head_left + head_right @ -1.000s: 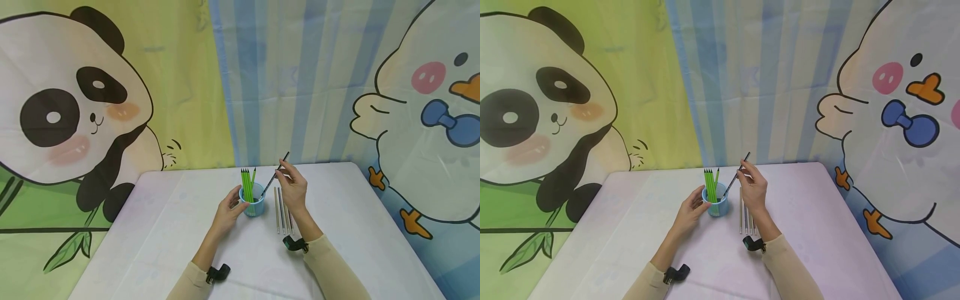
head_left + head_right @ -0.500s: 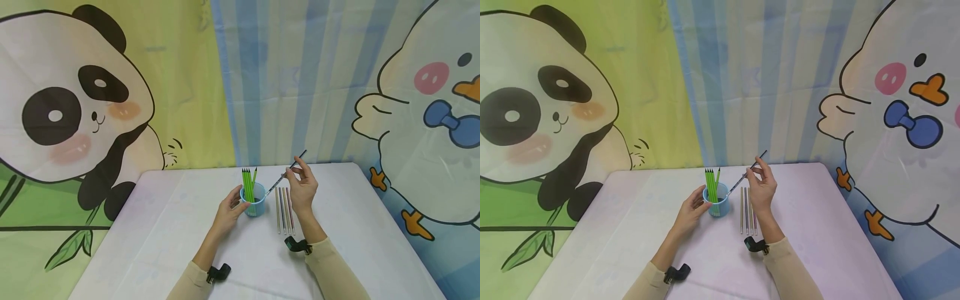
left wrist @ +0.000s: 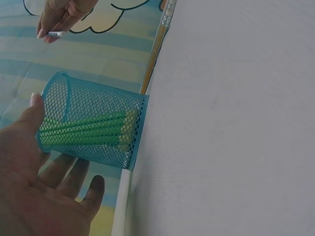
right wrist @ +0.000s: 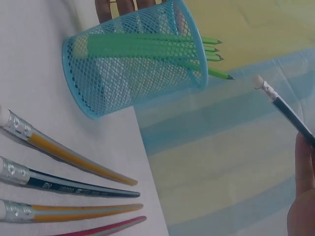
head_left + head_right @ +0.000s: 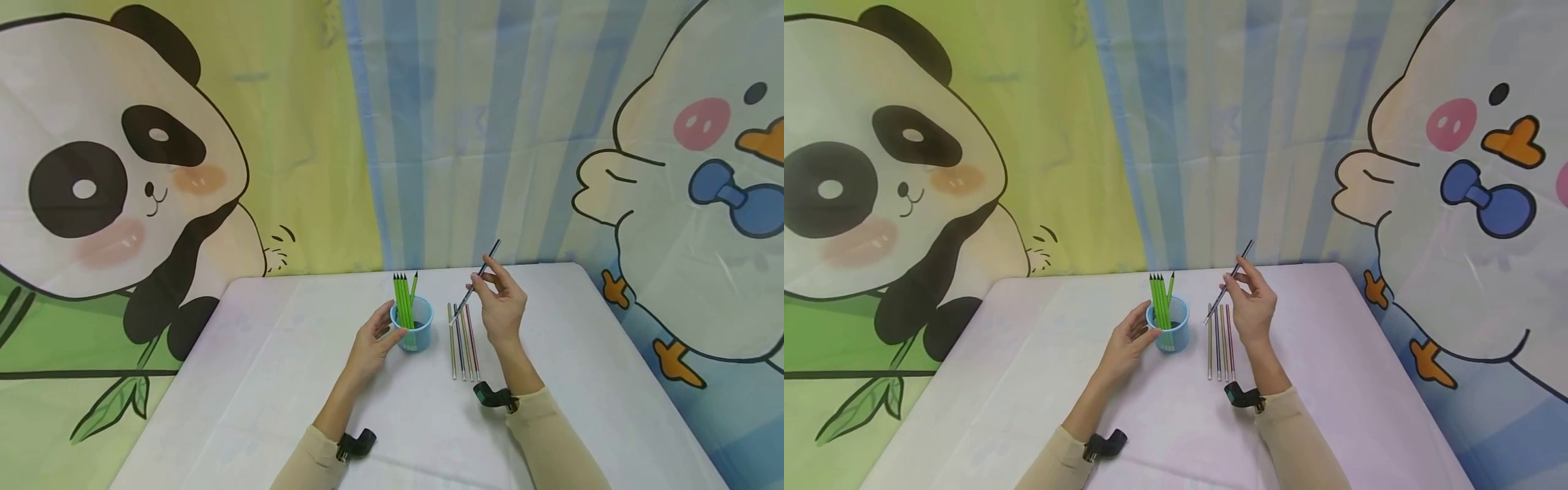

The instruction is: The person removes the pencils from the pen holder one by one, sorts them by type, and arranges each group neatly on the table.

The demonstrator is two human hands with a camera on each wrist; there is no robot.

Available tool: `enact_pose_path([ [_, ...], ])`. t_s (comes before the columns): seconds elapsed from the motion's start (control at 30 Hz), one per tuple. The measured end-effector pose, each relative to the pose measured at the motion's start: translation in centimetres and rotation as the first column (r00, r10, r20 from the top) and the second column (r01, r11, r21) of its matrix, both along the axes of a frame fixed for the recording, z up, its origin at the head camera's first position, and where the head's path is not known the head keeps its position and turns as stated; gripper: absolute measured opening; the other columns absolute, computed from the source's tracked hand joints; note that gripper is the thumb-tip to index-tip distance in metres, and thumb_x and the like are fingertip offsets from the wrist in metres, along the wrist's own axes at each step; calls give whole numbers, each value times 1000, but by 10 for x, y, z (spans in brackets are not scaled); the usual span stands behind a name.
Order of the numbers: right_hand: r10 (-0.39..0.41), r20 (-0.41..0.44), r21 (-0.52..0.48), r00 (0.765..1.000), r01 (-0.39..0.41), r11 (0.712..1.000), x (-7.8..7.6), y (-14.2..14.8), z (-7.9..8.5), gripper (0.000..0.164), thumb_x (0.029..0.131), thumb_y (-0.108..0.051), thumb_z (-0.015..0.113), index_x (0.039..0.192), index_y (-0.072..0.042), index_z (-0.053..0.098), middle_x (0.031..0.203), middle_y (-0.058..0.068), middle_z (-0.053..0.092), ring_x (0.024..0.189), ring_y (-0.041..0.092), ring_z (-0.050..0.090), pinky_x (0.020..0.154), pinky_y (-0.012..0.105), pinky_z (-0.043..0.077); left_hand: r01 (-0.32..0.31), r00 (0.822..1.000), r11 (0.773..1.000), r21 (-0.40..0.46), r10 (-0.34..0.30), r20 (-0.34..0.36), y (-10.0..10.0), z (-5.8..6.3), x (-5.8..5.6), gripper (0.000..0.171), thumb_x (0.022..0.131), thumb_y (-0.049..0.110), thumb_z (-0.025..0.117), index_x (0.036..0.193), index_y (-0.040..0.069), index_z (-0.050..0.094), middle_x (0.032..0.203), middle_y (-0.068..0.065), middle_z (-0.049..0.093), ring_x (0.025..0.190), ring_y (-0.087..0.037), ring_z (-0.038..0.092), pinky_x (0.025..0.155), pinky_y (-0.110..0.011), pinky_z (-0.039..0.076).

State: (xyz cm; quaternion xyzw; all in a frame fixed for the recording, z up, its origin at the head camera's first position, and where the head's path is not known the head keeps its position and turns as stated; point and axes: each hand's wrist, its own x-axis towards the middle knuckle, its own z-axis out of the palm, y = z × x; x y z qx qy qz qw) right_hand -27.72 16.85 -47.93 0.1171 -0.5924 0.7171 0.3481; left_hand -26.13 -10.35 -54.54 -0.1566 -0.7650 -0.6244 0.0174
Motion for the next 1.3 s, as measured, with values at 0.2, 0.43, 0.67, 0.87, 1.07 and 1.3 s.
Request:
enact_pose_path([
  [0.2,16,48,34,999,-17,999,1,6,0,50,91,8,75,139,4,62,101,32,69,77,12,77,78,24,63,-6,1000,1000,8,6,1,0,-1,-1,70,94,33,78,156,22,46,151,-8,59,140,-29,56,119,-53,44],
  [0.43,62,86,54,994,-67,996,1,11,-1,50,90,11,73,139,3,63,112,27,70,85,13,78,79,22,63,-3,1000,1000,14,3,-2,0,-1,-2,72,95,32,78,158,17,45,151,-9,59,140,-31,56,119,-55,43],
  [0.67,25,150,160,988,-49,986,-2,17,-4,47,90,7,76,136,0,67,129,4,71,95,3,73,75,14,60,-3,1000,1000,16,3,-3,0,1,-1,71,94,33,78,156,22,46,150,-9,59,140,-31,56,119,-55,43],
  [0.87,25,215,203,976,-70,977,0,23,-3,47,92,5,75,137,-5,67,139,21,63,94,6,71,76,16,61,-7,1000,1000,5,7,7,-1,1,0,73,94,34,79,157,19,45,150,-8,59,140,-30,56,119,-55,43],
  [1.07,23,296,234,955,-96,967,8,25,5,49,94,5,73,141,-5,64,152,17,55,97,7,70,77,14,60,0,1000,1000,7,0,7,0,1,0,71,95,31,78,157,20,45,151,-10,59,140,-31,55,120,-54,42],
  [1.3,23,310,284,950,-115,952,23,24,24,50,94,3,74,142,-2,62,153,20,54,99,7,74,66,15,58,1,1000,1000,23,-1,13,0,2,1,70,95,30,78,157,22,45,151,-10,59,141,-32,55,120,-56,41],
])
